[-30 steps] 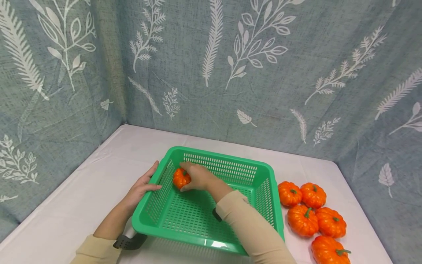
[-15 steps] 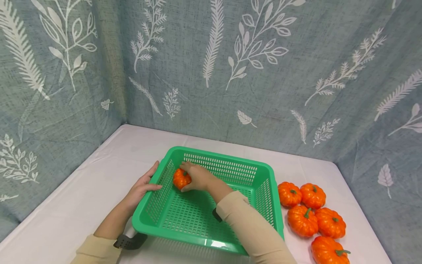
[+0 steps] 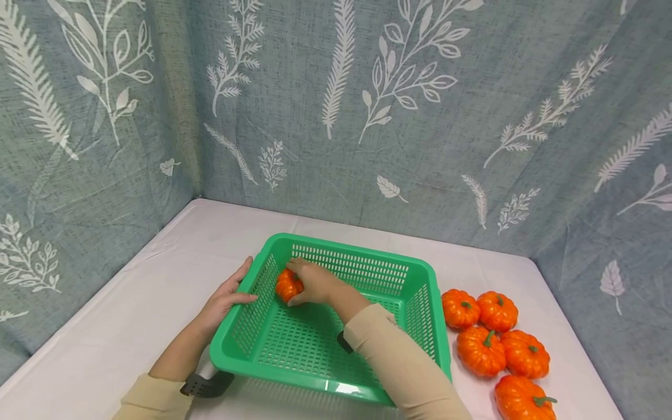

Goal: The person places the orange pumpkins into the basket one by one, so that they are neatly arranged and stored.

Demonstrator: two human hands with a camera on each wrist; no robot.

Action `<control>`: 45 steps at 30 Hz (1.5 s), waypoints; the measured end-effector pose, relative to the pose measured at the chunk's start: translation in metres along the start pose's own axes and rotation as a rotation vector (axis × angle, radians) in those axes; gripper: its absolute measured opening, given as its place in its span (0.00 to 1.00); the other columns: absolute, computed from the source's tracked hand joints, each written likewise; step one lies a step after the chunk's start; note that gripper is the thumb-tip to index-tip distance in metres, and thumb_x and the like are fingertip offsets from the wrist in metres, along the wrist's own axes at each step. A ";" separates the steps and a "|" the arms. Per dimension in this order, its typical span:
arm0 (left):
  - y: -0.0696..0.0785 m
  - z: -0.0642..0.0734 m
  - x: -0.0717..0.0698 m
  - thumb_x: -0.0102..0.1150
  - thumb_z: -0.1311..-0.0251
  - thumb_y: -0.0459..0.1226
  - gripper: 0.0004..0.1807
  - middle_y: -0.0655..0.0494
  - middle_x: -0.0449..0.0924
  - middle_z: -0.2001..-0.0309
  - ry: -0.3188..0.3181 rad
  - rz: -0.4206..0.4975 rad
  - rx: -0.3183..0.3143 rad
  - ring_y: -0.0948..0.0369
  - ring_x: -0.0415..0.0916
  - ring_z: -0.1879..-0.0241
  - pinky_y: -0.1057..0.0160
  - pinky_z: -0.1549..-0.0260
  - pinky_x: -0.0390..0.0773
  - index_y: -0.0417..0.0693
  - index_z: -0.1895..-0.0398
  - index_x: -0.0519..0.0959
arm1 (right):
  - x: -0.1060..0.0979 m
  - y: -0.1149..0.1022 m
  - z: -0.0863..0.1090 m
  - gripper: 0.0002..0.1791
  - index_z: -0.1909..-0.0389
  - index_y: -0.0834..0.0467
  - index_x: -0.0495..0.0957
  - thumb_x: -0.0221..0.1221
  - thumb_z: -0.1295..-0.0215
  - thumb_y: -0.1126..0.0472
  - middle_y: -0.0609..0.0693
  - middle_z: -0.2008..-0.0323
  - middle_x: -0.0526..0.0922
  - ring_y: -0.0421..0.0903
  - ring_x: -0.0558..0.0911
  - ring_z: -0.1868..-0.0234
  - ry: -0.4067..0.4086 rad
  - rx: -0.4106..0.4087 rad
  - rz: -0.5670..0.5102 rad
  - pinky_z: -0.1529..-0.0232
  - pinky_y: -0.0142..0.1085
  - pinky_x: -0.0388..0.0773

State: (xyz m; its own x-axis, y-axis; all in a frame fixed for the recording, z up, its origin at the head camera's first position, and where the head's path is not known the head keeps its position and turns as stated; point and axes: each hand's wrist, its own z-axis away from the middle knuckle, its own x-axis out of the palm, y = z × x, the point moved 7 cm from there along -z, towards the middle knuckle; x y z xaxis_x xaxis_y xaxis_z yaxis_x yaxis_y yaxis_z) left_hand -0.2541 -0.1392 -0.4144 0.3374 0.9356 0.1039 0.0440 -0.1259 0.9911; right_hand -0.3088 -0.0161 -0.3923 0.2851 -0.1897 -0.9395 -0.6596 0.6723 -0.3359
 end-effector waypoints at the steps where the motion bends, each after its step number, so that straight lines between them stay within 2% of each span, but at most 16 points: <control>1: 0.000 0.000 0.000 0.41 0.42 0.25 0.45 0.53 0.20 0.28 -0.002 0.001 0.001 0.52 0.28 0.29 0.54 0.37 0.48 0.46 0.30 0.25 | -0.001 0.000 0.001 0.43 0.35 0.66 0.60 0.67 0.50 0.54 0.58 0.34 0.61 0.52 0.59 0.32 -0.001 0.003 -0.005 0.34 0.41 0.59; 7: -0.001 0.000 0.002 0.41 0.42 0.25 0.45 0.54 0.20 0.28 -0.012 0.010 0.005 0.51 0.30 0.29 0.55 0.37 0.51 0.48 0.29 0.25 | -0.011 -0.002 0.007 0.42 0.35 0.66 0.60 0.66 0.49 0.55 0.58 0.34 0.62 0.52 0.59 0.32 0.018 -0.008 -0.062 0.34 0.40 0.59; 14: 0.000 0.000 0.000 0.42 0.42 0.25 0.46 0.55 0.21 0.28 0.000 -0.003 -0.004 0.53 0.28 0.29 0.57 0.37 0.49 0.47 0.29 0.26 | -0.038 -0.004 0.023 0.44 0.33 0.64 0.56 0.66 0.48 0.56 0.58 0.32 0.58 0.53 0.54 0.30 0.054 -0.032 -0.156 0.33 0.44 0.57; 20: 0.002 0.002 -0.001 0.41 0.42 0.26 0.46 0.54 0.22 0.28 -0.003 0.006 -0.001 0.51 0.32 0.29 0.57 0.38 0.54 0.48 0.29 0.25 | -0.058 0.009 0.039 0.47 0.33 0.63 0.56 0.67 0.51 0.53 0.56 0.31 0.57 0.52 0.54 0.30 0.106 -0.013 -0.171 0.33 0.46 0.57; 25: 0.001 0.004 -0.001 0.41 0.41 0.26 0.45 0.53 0.21 0.28 -0.010 0.013 -0.006 0.49 0.34 0.29 0.55 0.39 0.56 0.48 0.30 0.25 | -0.072 0.024 0.055 0.49 0.32 0.60 0.55 0.68 0.52 0.51 0.54 0.31 0.55 0.50 0.55 0.30 0.141 0.025 -0.175 0.34 0.46 0.59; 31: 0.003 0.003 0.000 0.41 0.41 0.26 0.45 0.52 0.22 0.28 -0.011 0.019 0.001 0.48 0.33 0.29 0.54 0.38 0.54 0.48 0.30 0.24 | -0.100 0.038 0.078 0.49 0.31 0.57 0.55 0.68 0.54 0.49 0.54 0.31 0.57 0.52 0.59 0.32 0.235 0.093 -0.187 0.37 0.48 0.62; 39: 0.001 0.003 0.002 0.41 0.41 0.26 0.45 0.52 0.22 0.28 -0.016 0.012 0.001 0.49 0.33 0.29 0.58 0.39 0.59 0.48 0.30 0.24 | -0.127 0.063 0.115 0.49 0.30 0.52 0.52 0.66 0.51 0.47 0.50 0.30 0.54 0.53 0.54 0.30 0.296 0.192 -0.230 0.36 0.53 0.60; 45: 0.001 0.003 0.002 0.40 0.41 0.26 0.45 0.52 0.22 0.28 -0.030 0.035 0.006 0.47 0.35 0.30 0.64 0.42 0.64 0.49 0.30 0.24 | -0.137 0.085 0.145 0.50 0.29 0.47 0.48 0.64 0.50 0.43 0.50 0.29 0.50 0.56 0.51 0.30 0.316 0.279 -0.262 0.37 0.58 0.57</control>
State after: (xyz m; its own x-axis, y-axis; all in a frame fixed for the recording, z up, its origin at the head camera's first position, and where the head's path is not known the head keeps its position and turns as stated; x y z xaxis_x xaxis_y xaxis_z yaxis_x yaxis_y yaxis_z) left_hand -0.2502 -0.1389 -0.4132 0.3668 0.9203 0.1362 0.0367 -0.1606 0.9863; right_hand -0.3029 0.1703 -0.2824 0.1634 -0.5569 -0.8144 -0.3699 0.7307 -0.5738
